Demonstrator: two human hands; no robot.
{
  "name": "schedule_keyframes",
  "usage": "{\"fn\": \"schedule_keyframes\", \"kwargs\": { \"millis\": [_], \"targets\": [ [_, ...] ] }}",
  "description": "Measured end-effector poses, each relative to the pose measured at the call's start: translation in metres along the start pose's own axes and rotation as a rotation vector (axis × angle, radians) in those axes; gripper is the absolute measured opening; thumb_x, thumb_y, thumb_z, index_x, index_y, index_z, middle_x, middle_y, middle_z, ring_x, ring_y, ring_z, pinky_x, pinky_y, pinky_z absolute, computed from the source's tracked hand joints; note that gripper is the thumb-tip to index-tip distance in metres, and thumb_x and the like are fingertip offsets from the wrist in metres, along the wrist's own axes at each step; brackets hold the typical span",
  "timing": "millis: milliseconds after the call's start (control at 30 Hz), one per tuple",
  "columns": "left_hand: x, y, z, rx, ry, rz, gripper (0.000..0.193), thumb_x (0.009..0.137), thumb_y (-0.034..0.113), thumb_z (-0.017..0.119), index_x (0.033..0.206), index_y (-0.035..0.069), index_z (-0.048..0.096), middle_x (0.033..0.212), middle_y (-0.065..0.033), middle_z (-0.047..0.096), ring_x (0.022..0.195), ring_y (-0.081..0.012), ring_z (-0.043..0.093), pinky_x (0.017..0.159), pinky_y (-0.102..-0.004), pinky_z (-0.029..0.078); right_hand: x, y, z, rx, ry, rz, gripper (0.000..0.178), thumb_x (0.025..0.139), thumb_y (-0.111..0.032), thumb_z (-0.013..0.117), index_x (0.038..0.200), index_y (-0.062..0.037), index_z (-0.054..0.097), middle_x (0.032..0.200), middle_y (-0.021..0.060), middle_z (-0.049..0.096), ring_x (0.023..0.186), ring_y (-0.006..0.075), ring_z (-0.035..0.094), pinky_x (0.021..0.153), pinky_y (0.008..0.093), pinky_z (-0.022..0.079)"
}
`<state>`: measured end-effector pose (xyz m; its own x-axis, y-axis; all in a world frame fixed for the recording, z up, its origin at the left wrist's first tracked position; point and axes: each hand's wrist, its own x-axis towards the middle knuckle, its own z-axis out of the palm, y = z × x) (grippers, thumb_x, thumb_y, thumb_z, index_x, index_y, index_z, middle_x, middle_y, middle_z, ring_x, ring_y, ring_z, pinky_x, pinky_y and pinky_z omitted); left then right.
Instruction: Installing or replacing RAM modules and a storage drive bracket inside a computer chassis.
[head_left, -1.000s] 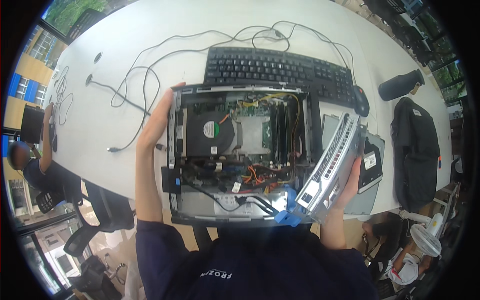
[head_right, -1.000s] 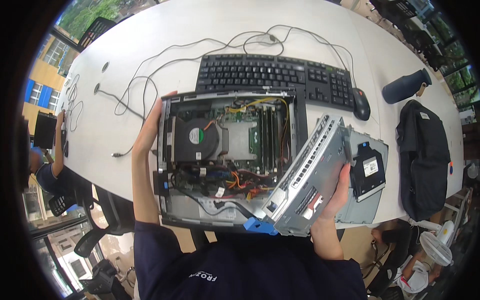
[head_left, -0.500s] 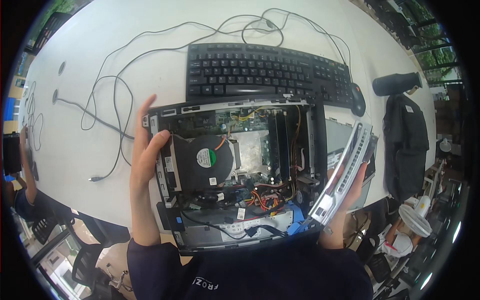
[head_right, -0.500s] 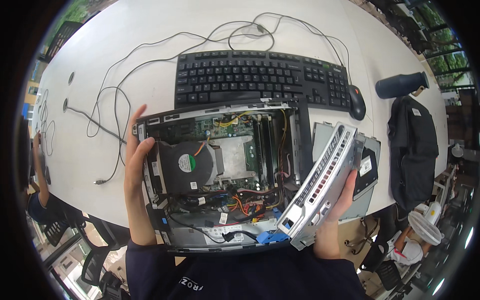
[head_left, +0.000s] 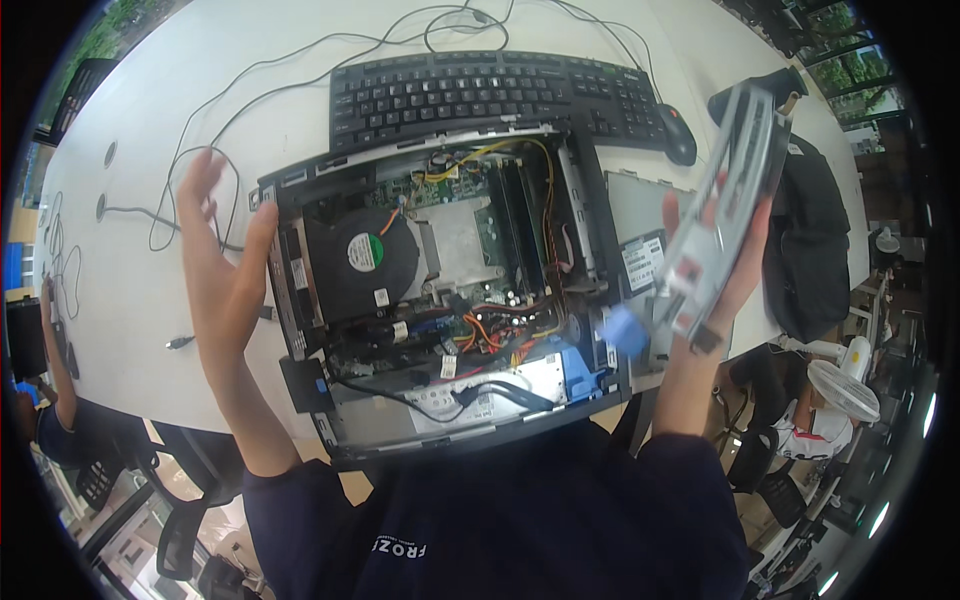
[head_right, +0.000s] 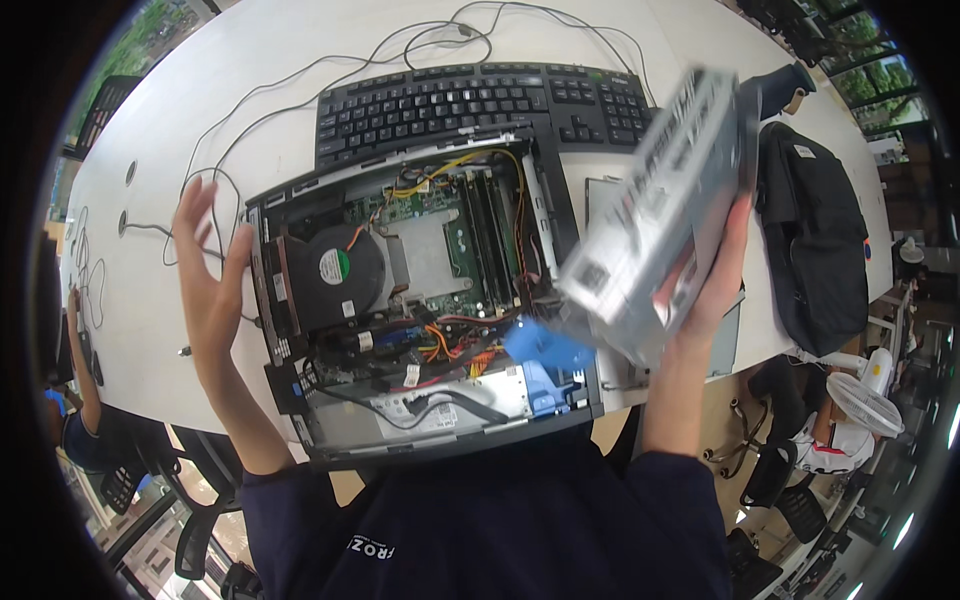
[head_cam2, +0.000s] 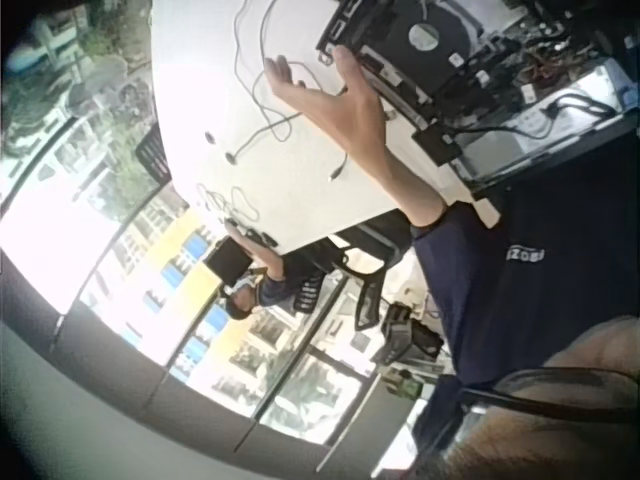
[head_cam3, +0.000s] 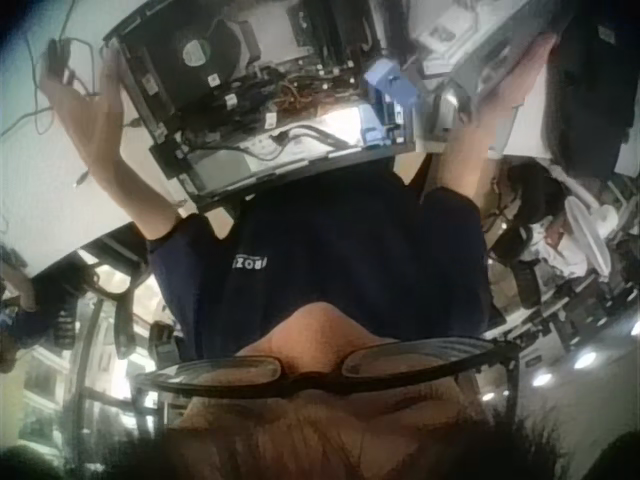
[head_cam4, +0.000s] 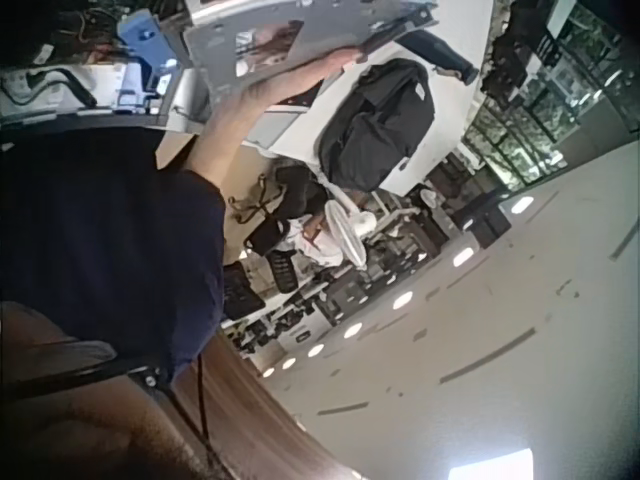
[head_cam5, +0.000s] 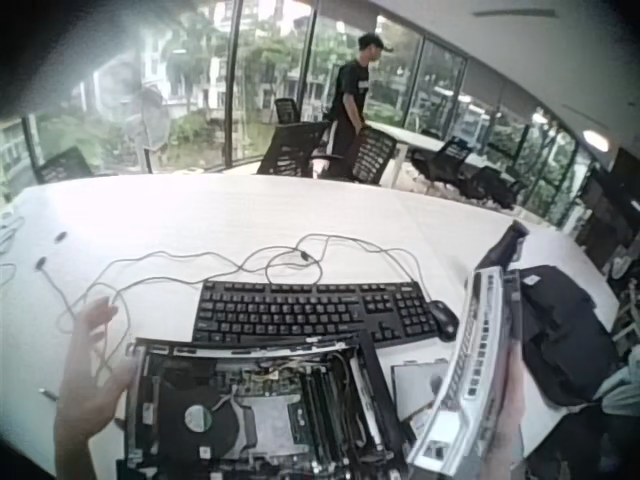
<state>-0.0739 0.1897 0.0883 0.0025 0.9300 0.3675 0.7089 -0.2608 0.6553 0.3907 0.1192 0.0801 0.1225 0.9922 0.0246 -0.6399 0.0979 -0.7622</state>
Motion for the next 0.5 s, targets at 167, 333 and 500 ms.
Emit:
{"fn": "schedule_keyframes", "kwargs": {
  "millis": [167,333,500],
  "targets": [
    [0.013,0.03,-0.008,0.173,-0.151,0.109,0.064,0.095,0.028,0.074,0.149,0.001,0.051,0.148,-0.0192,0.056,0.14,-0.0356,0.051,0.116,-0.0472,0.04,0.039,0.011,0.03,-0.111,0.023,0.072,0.07,0.109,-0.051,0.051,0.157,-0.0013,0.041,0.142,0.0204,0.059,0.129,0.0379,0.062,0.105,0.0568,0.055],
    [0.065,0.044,0.046,0.344,-0.514,0.454,0.061,0.097,0.035,0.07,0.146,0.003,0.055,0.135,-0.0221,0.064,0.124,-0.0397,0.06,0.108,-0.0437,0.047,-0.001,0.033,0.057,0.089,0.378,0.112,0.038,0.109,-0.036,0.055,0.132,-0.0069,0.064,0.111,0.0173,0.073,0.084,0.0366,0.076,0.111,0.0661,0.049],
    [0.112,0.049,0.089,0.378,-0.92,0.365,0.052,0.098,0.04,0.067,0.135,0.003,0.065,0.121,-0.0245,0.07,0.116,-0.0391,0.064,0.102,-0.0441,0.05,-0.066,0.043,0.032,0.271,0.153,0.025,0.04,0.111,-0.034,0.049,0.125,-0.0017,0.068,0.105,0.0237,0.074,0.087,0.0401,0.077,0.1,0.054,0.06]
  ]
}}
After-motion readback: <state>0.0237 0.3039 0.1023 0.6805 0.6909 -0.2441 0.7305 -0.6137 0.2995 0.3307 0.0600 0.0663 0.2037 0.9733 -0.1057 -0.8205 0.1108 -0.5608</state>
